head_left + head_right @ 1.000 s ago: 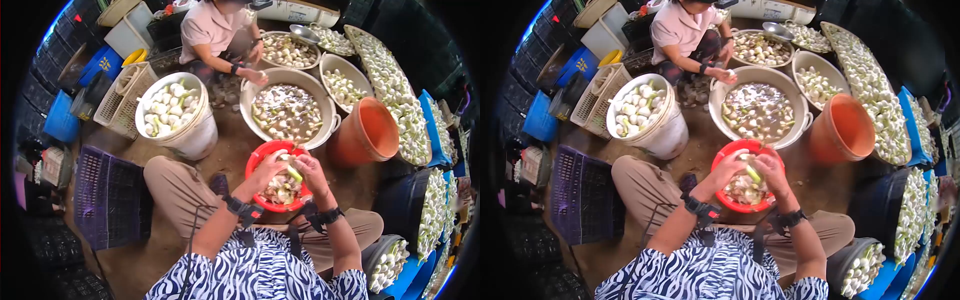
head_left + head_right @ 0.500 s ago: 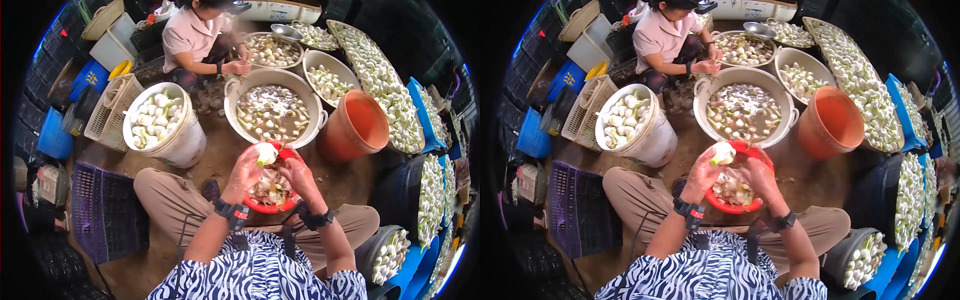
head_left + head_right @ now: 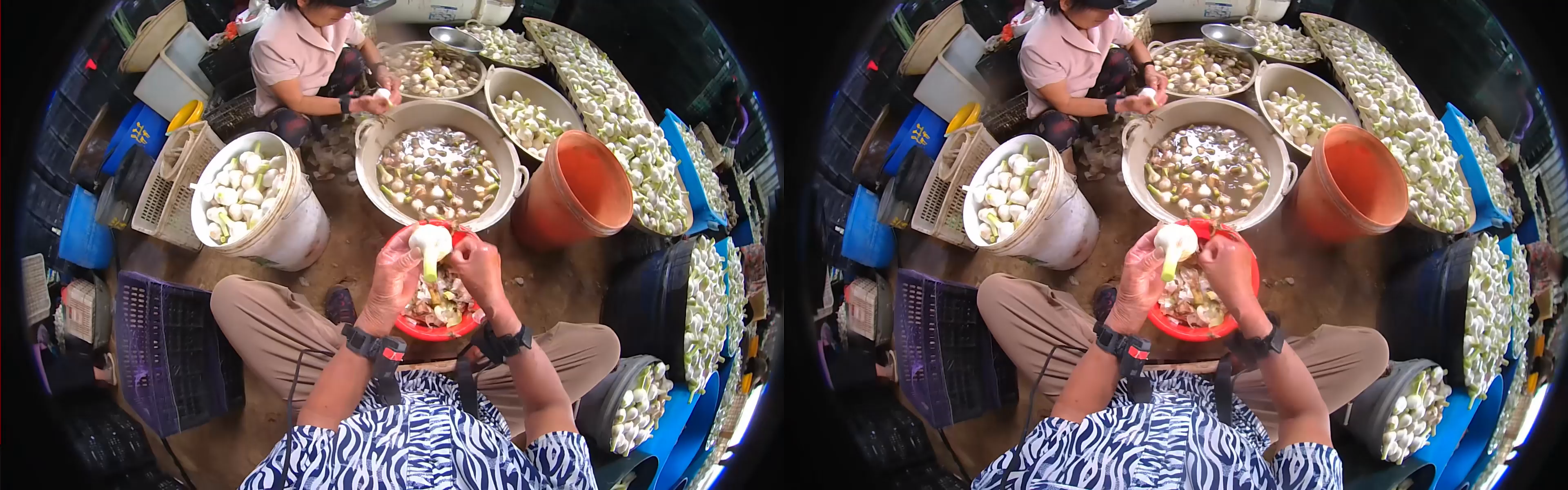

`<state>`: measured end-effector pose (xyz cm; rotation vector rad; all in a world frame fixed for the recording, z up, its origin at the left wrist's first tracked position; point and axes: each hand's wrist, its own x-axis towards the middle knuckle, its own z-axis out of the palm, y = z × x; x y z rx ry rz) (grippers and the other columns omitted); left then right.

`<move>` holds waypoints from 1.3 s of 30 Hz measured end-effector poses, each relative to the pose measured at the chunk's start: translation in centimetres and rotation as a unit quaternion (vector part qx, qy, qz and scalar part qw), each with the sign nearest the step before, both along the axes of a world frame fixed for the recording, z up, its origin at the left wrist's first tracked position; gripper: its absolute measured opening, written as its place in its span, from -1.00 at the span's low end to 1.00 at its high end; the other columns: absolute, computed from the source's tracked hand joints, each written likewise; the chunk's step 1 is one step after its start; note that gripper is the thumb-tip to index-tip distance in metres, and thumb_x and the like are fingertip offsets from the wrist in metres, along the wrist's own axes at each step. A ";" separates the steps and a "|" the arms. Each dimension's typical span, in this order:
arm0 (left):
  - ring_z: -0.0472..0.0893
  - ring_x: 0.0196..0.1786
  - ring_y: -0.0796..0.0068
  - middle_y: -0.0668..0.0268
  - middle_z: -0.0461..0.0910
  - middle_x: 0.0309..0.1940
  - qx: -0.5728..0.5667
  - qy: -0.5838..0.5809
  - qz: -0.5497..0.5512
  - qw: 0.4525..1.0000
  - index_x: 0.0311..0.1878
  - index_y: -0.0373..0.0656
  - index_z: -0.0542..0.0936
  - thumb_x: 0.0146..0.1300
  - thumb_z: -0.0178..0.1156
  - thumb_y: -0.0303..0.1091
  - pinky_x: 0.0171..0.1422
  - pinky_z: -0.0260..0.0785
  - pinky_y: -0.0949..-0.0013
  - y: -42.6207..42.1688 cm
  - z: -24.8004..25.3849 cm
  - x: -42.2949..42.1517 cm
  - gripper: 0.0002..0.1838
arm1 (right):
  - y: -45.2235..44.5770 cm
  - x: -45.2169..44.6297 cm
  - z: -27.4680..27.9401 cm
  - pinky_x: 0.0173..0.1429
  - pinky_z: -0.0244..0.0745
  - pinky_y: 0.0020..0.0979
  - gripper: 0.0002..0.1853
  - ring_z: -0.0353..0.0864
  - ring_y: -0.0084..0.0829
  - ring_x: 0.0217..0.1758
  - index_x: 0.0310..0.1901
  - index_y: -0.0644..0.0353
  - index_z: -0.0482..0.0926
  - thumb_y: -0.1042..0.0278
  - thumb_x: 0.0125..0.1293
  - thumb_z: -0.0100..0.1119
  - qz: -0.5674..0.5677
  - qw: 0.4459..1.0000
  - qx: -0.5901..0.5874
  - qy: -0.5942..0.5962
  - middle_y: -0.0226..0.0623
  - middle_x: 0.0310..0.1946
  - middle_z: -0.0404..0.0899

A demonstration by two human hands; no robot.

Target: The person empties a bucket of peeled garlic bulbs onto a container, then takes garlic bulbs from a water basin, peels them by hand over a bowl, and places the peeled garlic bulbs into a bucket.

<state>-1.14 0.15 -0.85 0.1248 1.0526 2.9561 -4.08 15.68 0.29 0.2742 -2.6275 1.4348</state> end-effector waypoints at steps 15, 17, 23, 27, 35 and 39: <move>0.51 0.09 0.43 0.25 0.51 0.03 -0.150 0.017 0.006 0.989 0.19 -0.29 0.36 0.09 0.31 -0.46 0.22 0.37 0.33 0.1 -0.5 -0.2 -0.42 | -0.2 -0.4 2.3 -0.49 0.36 -0.45 -0.87 0.48 -0.60 -0.60 -0.43 0.37 0.61 0.50 0.17 0.12 0.053 0.994 -0.085 -0.038 -0.27 -0.64 0.56; 0.50 0.09 0.44 0.26 0.51 0.03 -0.137 0.008 0.000 0.991 0.20 -0.30 0.36 0.08 0.32 -0.44 0.25 0.33 0.32 0.1 -0.4 -0.2 -0.41 | -0.5 -0.5 2.2 -0.49 0.37 -0.43 -0.88 0.49 -0.54 -0.62 -0.47 0.38 0.58 0.51 0.12 0.11 0.048 0.993 -0.094 -0.048 -0.22 -0.66 0.55; 0.48 0.13 0.31 0.18 0.46 0.09 0.025 0.036 -0.019 0.999 0.24 -0.29 0.31 0.15 0.30 -0.29 0.33 0.25 0.22 0.2 0.0 -0.2 -0.38 | -1.4 -0.3 -4.3 -0.40 0.44 -0.23 -0.89 0.56 -0.19 -0.56 -0.51 0.26 0.56 0.41 0.04 0.18 0.043 0.996 -0.010 -0.079 -0.10 -0.63 0.53; 0.47 0.15 0.25 0.12 0.43 0.13 0.100 -0.047 -0.014 0.994 0.27 -0.30 0.24 0.19 0.25 -0.30 0.31 0.29 0.14 -1.0 0.1 -0.7 -0.36 | -0.1 -0.2 -5.5 -0.34 0.45 -0.20 -0.84 0.58 -0.11 -0.47 -0.45 0.26 0.56 0.34 0.09 0.22 0.140 0.981 0.081 -0.109 -0.06 -0.54 0.56; 0.46 0.18 0.39 0.17 0.43 0.15 -0.056 0.017 -0.042 0.997 0.26 -0.28 0.28 0.07 0.27 -0.57 0.25 0.37 0.31 0.0 0.1 -0.9 -0.35 | 1.2 -2.2 2.4 -0.49 0.40 -0.61 -0.84 0.52 -0.66 -0.56 -0.19 0.35 0.60 0.45 0.26 0.18 0.125 0.924 -0.302 -0.198 -0.40 -0.51 0.60; 0.49 0.13 0.45 0.22 0.45 0.10 -0.227 0.013 -0.078 0.971 0.31 -0.30 0.24 0.00 0.25 -0.62 0.28 0.33 0.38 -0.8 1.2 -0.5 -0.26 | 1.1 -2.0 3.4 -0.47 0.42 -0.48 -0.93 0.54 -0.52 -0.58 -0.37 0.30 0.61 0.53 0.19 0.14 0.131 0.968 -0.184 -0.112 -0.32 -0.55 0.60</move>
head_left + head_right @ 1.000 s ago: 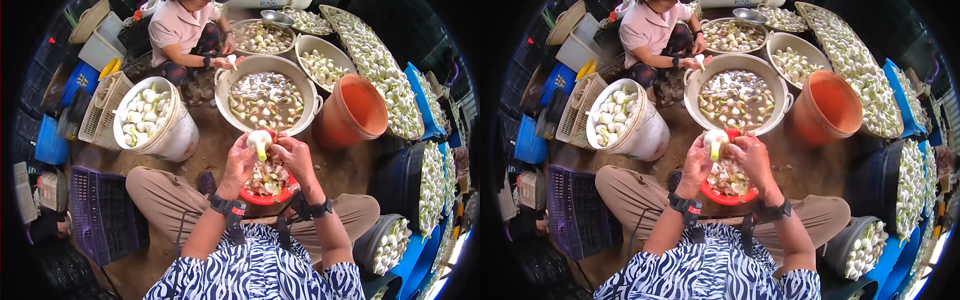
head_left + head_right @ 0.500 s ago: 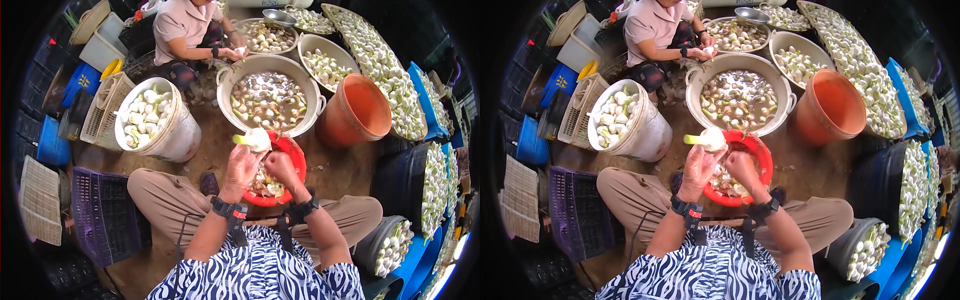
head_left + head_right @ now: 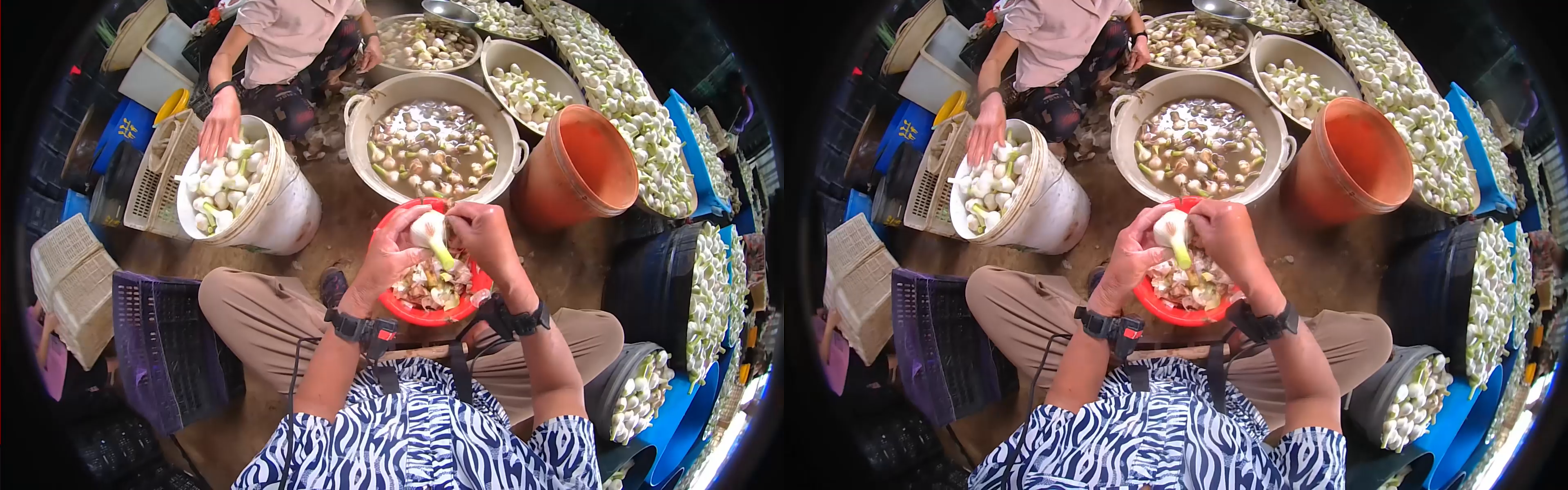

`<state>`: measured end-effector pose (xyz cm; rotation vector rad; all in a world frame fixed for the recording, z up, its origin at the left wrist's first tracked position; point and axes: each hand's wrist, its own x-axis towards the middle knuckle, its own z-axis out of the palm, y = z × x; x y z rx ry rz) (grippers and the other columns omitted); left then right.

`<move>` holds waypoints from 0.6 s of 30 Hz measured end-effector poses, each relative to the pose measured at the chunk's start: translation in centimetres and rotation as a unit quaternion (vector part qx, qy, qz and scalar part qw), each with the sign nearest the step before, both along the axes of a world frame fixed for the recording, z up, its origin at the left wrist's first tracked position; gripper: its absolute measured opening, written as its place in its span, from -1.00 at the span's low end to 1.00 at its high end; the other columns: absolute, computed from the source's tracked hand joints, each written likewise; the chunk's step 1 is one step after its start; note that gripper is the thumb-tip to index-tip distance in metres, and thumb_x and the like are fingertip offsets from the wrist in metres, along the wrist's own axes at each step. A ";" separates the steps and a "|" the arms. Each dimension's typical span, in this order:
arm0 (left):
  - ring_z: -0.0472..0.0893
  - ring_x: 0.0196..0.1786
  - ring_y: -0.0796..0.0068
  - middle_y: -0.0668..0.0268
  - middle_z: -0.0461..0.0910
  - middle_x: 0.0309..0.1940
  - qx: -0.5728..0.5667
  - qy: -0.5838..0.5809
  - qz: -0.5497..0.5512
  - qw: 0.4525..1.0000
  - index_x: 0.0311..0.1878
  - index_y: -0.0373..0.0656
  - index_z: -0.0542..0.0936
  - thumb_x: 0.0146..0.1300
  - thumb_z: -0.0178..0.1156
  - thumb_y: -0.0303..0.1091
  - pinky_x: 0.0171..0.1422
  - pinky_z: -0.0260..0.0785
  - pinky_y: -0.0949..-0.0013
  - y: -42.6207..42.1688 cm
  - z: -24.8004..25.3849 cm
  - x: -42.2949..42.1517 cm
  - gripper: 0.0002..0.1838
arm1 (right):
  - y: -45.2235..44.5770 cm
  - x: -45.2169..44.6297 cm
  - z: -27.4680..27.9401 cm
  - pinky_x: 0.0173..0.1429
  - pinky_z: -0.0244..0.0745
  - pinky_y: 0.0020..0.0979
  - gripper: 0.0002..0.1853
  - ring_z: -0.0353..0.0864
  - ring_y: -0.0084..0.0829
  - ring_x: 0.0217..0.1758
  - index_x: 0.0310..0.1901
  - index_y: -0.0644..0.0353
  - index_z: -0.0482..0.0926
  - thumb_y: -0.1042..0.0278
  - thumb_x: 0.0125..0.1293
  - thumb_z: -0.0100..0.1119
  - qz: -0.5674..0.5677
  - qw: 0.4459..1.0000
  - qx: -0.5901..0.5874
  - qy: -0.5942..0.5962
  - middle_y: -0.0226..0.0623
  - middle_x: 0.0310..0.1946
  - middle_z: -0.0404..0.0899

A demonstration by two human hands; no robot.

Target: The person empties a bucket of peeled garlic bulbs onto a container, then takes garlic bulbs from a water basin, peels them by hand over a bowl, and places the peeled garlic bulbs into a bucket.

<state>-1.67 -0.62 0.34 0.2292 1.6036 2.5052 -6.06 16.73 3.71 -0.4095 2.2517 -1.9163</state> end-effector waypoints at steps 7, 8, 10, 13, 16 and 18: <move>0.46 0.17 0.38 0.20 0.42 0.14 0.203 -0.012 -0.013 0.979 0.30 -0.33 0.23 0.07 0.29 -0.46 0.29 0.31 0.32 0.1 -1.1 0.8 -0.28 | -1.0 1.0 -2.8 -0.45 0.38 -0.29 -0.88 0.52 -0.13 -0.54 -0.57 0.29 0.46 0.50 0.05 0.13 -0.082 0.975 0.156 0.139 -0.09 -0.60 0.51; 0.45 0.18 0.36 0.19 0.41 0.14 0.213 -0.013 0.014 0.977 0.30 -0.33 0.22 0.08 0.31 -0.42 0.29 0.29 0.30 0.3 -1.5 0.9 -0.28 | -1.5 1.4 -4.5 -0.43 0.39 -0.26 -0.87 0.53 -0.11 -0.53 -0.57 0.30 0.48 0.49 0.08 0.13 -0.050 0.985 0.136 0.099 -0.06 -0.60 0.51; 0.44 0.19 0.31 0.18 0.41 0.15 0.258 -0.013 0.008 0.966 0.31 -0.29 0.19 0.07 0.32 -0.41 0.29 0.28 0.25 0.0 -2.3 0.7 -0.25 | -2.0 2.2 -6.4 -0.39 0.41 -0.22 -0.87 0.53 -0.06 -0.52 -0.57 0.30 0.49 0.49 0.09 0.12 -0.001 0.967 0.225 0.123 -0.02 -0.60 0.50; 0.48 0.13 0.35 0.20 0.45 0.09 0.327 -0.043 0.030 0.944 0.36 -0.16 0.15 0.05 0.29 -0.54 0.19 0.39 0.25 -0.7 -2.3 0.2 -0.21 | -0.3 2.4 -9.3 -0.33 0.42 -0.18 -0.93 0.53 -0.04 -0.46 -0.47 0.29 0.50 0.50 0.12 0.09 0.037 0.977 0.201 0.061 0.03 -0.54 0.50; 0.46 0.14 0.35 0.20 0.42 0.12 0.185 -0.025 0.064 0.980 0.34 -0.15 0.17 0.05 0.35 -0.44 0.20 0.37 0.25 -0.9 -1.1 0.2 -0.21 | -0.3 1.4 -5.8 -0.34 0.48 -0.30 -0.90 0.61 -0.26 -0.40 -0.27 0.30 0.51 0.50 0.19 0.11 0.024 0.990 0.141 -0.005 -0.07 -0.47 0.57; 0.47 0.13 0.38 0.22 0.42 0.12 0.155 0.003 0.069 0.985 0.33 -0.15 0.19 0.04 0.35 -0.48 0.18 0.40 0.29 -0.5 -2.1 -0.3 -0.22 | -0.8 1.3 -1.8 -0.34 0.51 -0.47 -0.82 0.61 -0.50 -0.36 -0.17 0.35 0.51 0.46 0.23 0.17 0.002 0.992 -0.053 -0.115 -0.25 -0.43 0.61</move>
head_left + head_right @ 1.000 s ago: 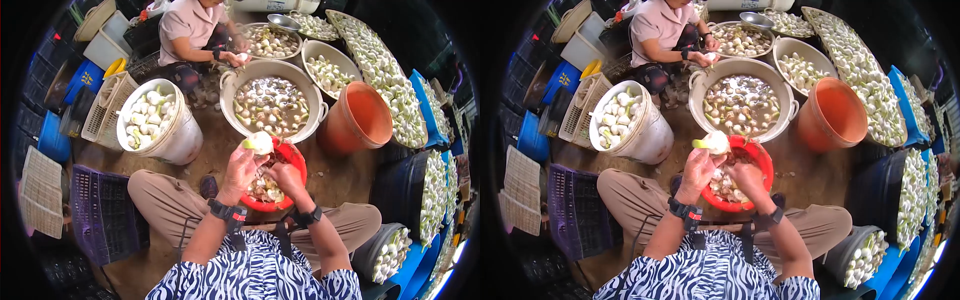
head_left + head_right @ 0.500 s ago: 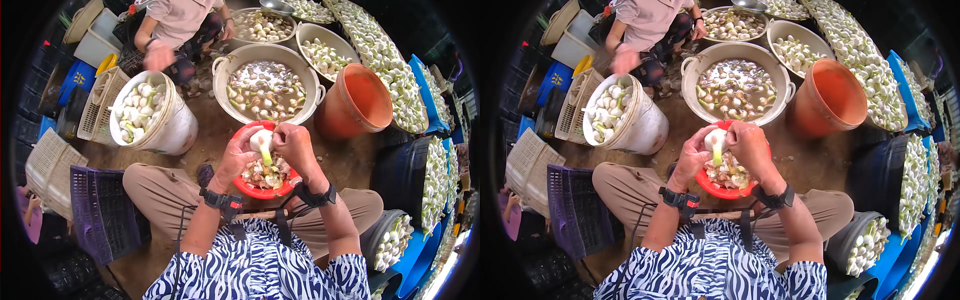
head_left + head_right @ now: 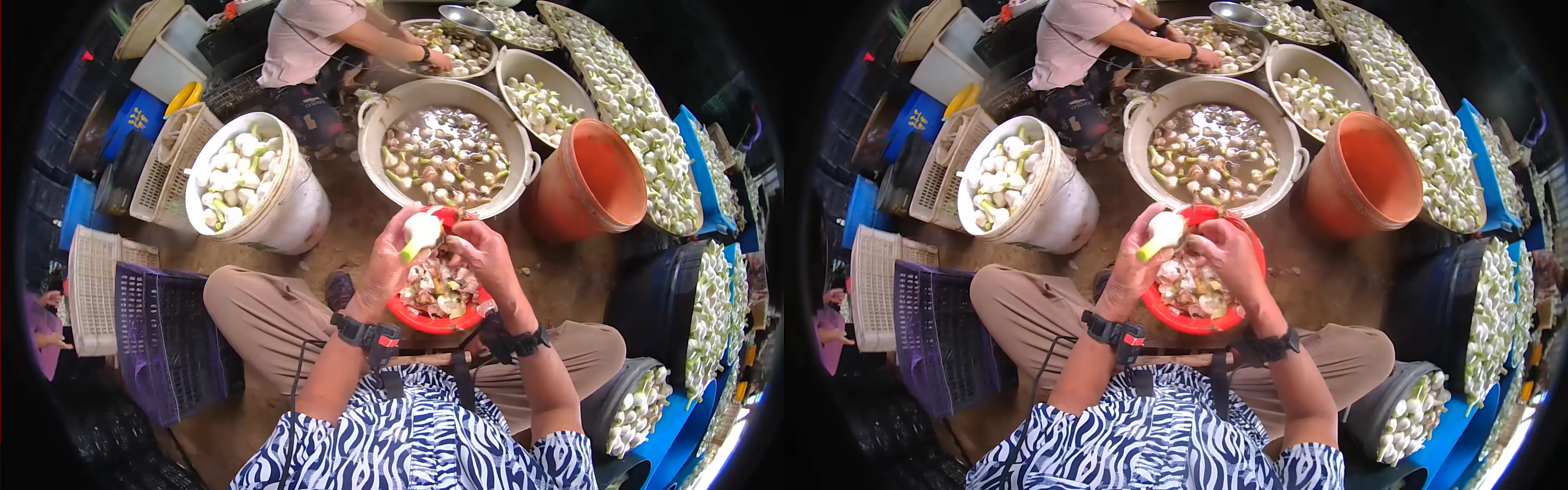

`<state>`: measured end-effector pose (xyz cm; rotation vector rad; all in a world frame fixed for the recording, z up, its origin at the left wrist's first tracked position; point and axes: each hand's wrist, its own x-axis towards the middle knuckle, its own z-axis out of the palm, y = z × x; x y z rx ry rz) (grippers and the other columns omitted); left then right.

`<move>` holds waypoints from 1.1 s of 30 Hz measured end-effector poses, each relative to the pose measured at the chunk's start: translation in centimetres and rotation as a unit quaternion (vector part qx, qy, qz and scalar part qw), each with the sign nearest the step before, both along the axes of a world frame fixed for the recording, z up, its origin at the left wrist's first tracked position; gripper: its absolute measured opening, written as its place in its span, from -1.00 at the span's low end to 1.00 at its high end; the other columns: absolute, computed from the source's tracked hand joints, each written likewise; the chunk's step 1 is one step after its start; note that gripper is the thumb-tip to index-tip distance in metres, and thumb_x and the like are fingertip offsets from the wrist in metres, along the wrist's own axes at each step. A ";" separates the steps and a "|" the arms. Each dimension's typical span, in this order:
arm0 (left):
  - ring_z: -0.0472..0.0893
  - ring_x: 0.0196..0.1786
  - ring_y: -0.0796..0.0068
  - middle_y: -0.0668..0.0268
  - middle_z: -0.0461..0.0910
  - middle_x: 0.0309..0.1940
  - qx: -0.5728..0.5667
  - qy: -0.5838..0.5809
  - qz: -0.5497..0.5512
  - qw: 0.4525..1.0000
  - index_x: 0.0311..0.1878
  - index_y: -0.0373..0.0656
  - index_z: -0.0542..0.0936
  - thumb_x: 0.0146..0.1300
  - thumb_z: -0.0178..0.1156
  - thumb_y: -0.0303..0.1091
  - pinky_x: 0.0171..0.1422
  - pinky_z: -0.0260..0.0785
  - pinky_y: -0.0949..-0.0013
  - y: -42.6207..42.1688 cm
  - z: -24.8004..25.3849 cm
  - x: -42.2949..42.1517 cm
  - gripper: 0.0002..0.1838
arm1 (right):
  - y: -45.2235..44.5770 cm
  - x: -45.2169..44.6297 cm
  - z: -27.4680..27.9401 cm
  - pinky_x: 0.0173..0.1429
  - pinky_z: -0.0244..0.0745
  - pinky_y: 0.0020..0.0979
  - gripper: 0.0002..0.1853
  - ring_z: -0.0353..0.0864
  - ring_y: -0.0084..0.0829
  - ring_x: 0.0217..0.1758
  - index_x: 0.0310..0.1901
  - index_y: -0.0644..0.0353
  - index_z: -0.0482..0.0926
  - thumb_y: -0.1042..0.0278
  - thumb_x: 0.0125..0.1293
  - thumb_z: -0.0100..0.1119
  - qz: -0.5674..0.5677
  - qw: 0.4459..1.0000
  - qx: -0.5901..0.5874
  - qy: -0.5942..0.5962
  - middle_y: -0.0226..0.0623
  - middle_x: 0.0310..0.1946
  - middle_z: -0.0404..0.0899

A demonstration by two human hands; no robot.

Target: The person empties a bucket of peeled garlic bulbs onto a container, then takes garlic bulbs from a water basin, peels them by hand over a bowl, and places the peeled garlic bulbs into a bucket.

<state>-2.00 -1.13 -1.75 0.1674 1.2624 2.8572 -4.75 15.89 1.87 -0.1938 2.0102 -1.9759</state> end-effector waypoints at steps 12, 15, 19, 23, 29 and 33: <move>0.47 0.09 0.54 0.32 0.43 0.07 -0.243 0.040 0.036 0.968 0.19 -0.21 0.38 0.09 0.26 -0.62 0.18 0.36 0.47 -0.6 1.5 0.4 -0.45 | -2.0 0.2 1.3 -0.48 0.35 -0.22 -0.92 0.51 -0.14 -0.59 -0.56 0.27 0.50 0.49 0.02 0.13 -0.068 0.932 0.221 0.279 -0.09 -0.66 0.48; 0.47 0.07 0.57 0.33 0.44 0.07 -0.084 0.070 -0.001 0.994 0.26 -0.16 0.32 0.10 0.25 -0.59 0.10 0.39 0.54 -0.5 2.3 1.0 -0.38 | -1.0 -1.3 -2.5 -0.46 0.37 -0.17 -0.89 0.51 -0.06 -0.57 -0.60 0.28 0.48 0.50 0.02 0.11 -0.078 0.915 0.292 0.267 -0.03 -0.64 0.49; 0.49 0.06 0.54 0.29 0.44 0.08 -0.111 -0.052 -0.039 0.992 0.30 -0.19 0.25 0.11 0.25 -0.56 0.05 0.45 0.46 -0.9 2.6 0.6 -0.34 | 0.8 -0.9 -6.1 -0.32 0.42 -0.16 -0.92 0.55 -0.04 -0.40 -0.37 0.33 0.52 0.53 0.09 0.08 0.078 0.904 0.342 0.243 0.02 -0.45 0.55; 0.43 0.12 0.55 0.27 0.39 0.15 -0.265 0.027 -0.019 0.964 0.34 -0.17 0.23 0.08 0.28 -0.59 0.15 0.35 0.49 -0.1 1.9 0.4 -0.27 | 0.5 0.7 1.6 -0.24 0.43 -0.18 -0.86 0.56 -0.06 -0.29 -0.22 0.32 0.53 0.53 0.17 0.08 -0.002 0.940 0.194 0.282 -0.02 -0.36 0.56; 0.42 0.21 0.29 0.11 0.41 0.15 -0.511 0.164 0.057 0.842 0.28 -0.20 0.29 -0.03 0.33 -0.61 0.30 0.26 0.31 0.3 2.3 0.1 -0.26 | -0.3 0.5 1.9 -0.42 0.39 -0.15 -0.93 0.54 -0.08 -0.48 -0.52 0.28 0.42 0.53 0.06 0.07 0.023 0.865 0.315 0.390 -0.05 -0.54 0.51; 0.46 0.14 0.36 0.16 0.44 0.09 -0.502 0.209 0.067 0.837 0.27 -0.21 0.30 0.08 0.27 -0.49 0.23 0.31 0.34 0.1 2.1 0.6 -0.36 | -0.2 -0.3 1.1 -0.42 0.40 -0.15 -0.88 0.54 -0.07 -0.50 -0.55 0.21 0.46 0.39 0.04 0.13 -0.011 0.861 0.348 0.371 -0.08 -0.61 0.50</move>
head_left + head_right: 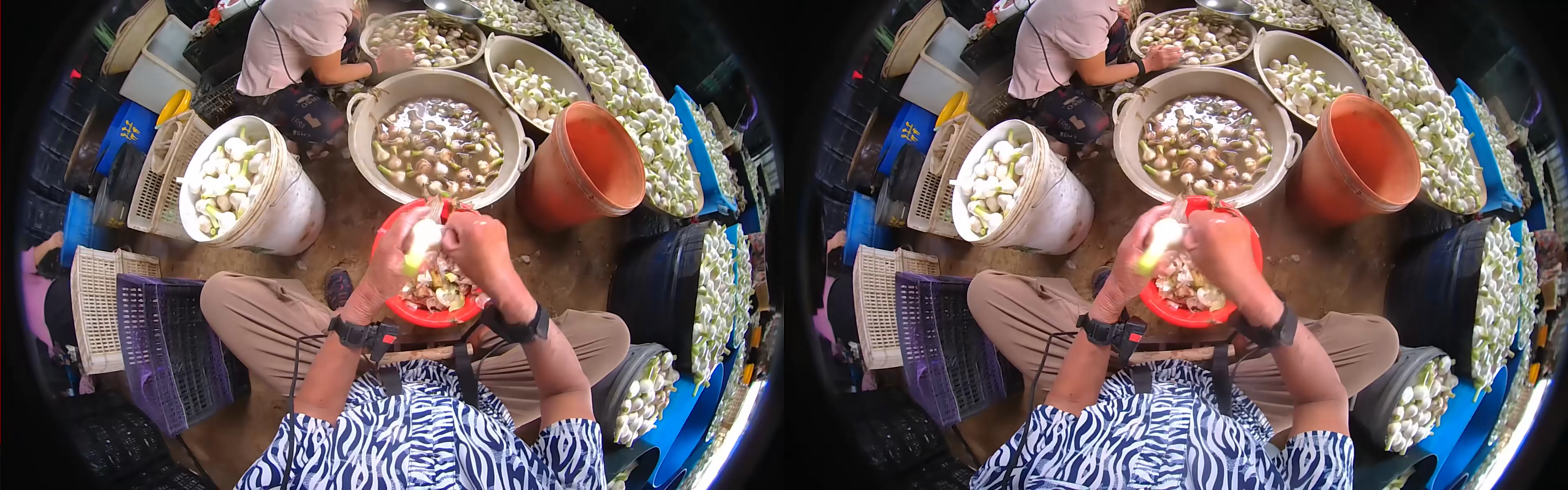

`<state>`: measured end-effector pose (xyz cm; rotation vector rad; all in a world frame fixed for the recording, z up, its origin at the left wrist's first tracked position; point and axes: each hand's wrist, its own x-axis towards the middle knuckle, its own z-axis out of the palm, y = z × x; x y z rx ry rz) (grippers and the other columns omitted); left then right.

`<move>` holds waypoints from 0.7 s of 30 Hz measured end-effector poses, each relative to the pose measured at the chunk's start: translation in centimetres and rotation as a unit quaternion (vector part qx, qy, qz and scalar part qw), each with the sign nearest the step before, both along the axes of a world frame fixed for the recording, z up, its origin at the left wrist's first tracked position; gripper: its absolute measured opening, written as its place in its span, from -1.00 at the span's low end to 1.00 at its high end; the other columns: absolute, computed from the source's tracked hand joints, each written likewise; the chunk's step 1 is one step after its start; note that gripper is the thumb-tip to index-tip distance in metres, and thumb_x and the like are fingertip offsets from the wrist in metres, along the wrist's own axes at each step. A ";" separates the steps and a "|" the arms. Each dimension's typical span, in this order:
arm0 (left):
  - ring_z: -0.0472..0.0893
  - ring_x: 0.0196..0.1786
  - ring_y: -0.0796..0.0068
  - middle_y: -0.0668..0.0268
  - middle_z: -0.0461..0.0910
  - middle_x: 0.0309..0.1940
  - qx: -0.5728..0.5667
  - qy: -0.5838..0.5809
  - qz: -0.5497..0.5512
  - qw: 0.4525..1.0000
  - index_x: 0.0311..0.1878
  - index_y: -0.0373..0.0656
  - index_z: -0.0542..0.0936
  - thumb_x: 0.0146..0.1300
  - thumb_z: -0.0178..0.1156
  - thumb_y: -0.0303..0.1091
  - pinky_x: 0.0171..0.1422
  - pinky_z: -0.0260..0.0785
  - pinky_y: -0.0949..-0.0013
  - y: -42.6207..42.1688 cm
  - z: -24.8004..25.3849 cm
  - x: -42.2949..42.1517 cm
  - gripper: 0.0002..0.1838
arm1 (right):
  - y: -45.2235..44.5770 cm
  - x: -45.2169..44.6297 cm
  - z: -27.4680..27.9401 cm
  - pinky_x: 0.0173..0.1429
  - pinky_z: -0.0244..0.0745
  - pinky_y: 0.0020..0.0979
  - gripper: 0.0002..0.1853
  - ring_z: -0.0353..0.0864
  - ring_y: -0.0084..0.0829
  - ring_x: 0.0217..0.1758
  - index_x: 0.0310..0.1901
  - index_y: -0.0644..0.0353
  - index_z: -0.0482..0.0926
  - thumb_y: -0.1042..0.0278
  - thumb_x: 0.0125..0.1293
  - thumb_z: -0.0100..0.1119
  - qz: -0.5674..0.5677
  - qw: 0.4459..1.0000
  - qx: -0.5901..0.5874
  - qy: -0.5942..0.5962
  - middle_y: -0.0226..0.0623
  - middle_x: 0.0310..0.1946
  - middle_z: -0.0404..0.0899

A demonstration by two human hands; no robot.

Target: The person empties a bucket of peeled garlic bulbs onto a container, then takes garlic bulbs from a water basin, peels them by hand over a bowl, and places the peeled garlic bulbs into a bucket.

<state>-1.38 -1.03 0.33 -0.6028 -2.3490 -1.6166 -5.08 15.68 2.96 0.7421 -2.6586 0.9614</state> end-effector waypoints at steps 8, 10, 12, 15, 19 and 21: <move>0.46 0.01 0.51 0.27 0.47 -0.05 0.317 -0.202 0.000 0.927 0.16 -0.24 0.36 0.31 -0.16 0.02 0.14 0.30 0.41 -0.9 -1.6 -0.6 -0.44 | 2.2 0.0 -2.1 -0.01 0.47 -0.19 -0.38 0.57 -0.05 -0.06 0.23 0.27 0.27 0.53 0.07 0.16 0.044 0.993 -0.081 -0.077 0.08 0.02 0.45; 0.45 0.06 0.49 0.27 0.48 -0.05 0.313 -0.212 0.003 0.926 0.15 -0.24 0.36 0.31 -0.18 0.03 0.21 0.27 0.37 -0.2 -1.6 -0.8 -0.45 | 1.3 0.9 1.6 0.05 0.46 -0.25 -0.27 0.54 -0.11 0.03 0.28 0.29 0.21 0.46 0.04 0.27 0.059 0.948 -0.199 -0.242 0.09 0.07 0.41; 0.49 -0.01 0.49 0.27 0.50 -0.08 0.251 -0.194 0.031 0.948 0.11 -0.24 0.41 0.33 -0.22 -0.02 0.15 0.32 0.39 0.6 -1.5 -0.9 -0.48 | 0.1 0.8 0.6 0.03 0.47 -0.28 -0.30 0.58 -0.16 -0.06 0.24 0.35 0.24 0.47 0.03 0.30 0.104 0.961 -0.191 -0.172 0.06 0.02 0.47; 0.53 -0.11 0.51 0.27 0.52 -0.12 0.208 -0.137 0.061 0.967 0.07 -0.25 0.45 0.35 -0.25 -0.06 0.05 0.37 0.42 1.1 -2.1 -1.3 -0.50 | -0.3 -0.8 0.8 -0.17 0.53 -0.34 -0.46 0.64 -0.30 -0.24 0.11 0.38 0.35 0.48 0.06 0.27 0.173 0.909 -0.145 -0.350 -0.07 -0.18 0.58; 0.50 -0.13 0.53 0.25 0.54 -0.21 0.213 -0.172 0.079 0.959 0.04 -0.29 0.48 0.36 -0.20 -0.09 0.04 0.34 0.41 1.2 -1.9 -1.2 -0.53 | 0.1 -1.7 -0.9 -0.61 0.38 -0.61 -0.80 0.44 -0.66 -0.68 -0.15 0.30 0.50 0.51 0.17 0.15 0.163 0.796 -0.216 -0.542 -0.48 -0.62 0.47; 0.52 -0.20 0.54 0.30 0.56 -0.26 0.244 -0.136 0.095 0.956 0.00 -0.27 0.50 0.38 -0.25 -0.05 -0.06 0.38 0.41 1.4 -2.3 -1.4 -0.51 | 0.4 -1.3 -0.5 -0.60 0.36 -0.60 -0.88 0.43 -0.67 -0.67 -0.23 0.30 0.52 0.51 0.20 0.12 0.159 0.801 -0.213 -0.537 -0.48 -0.63 0.45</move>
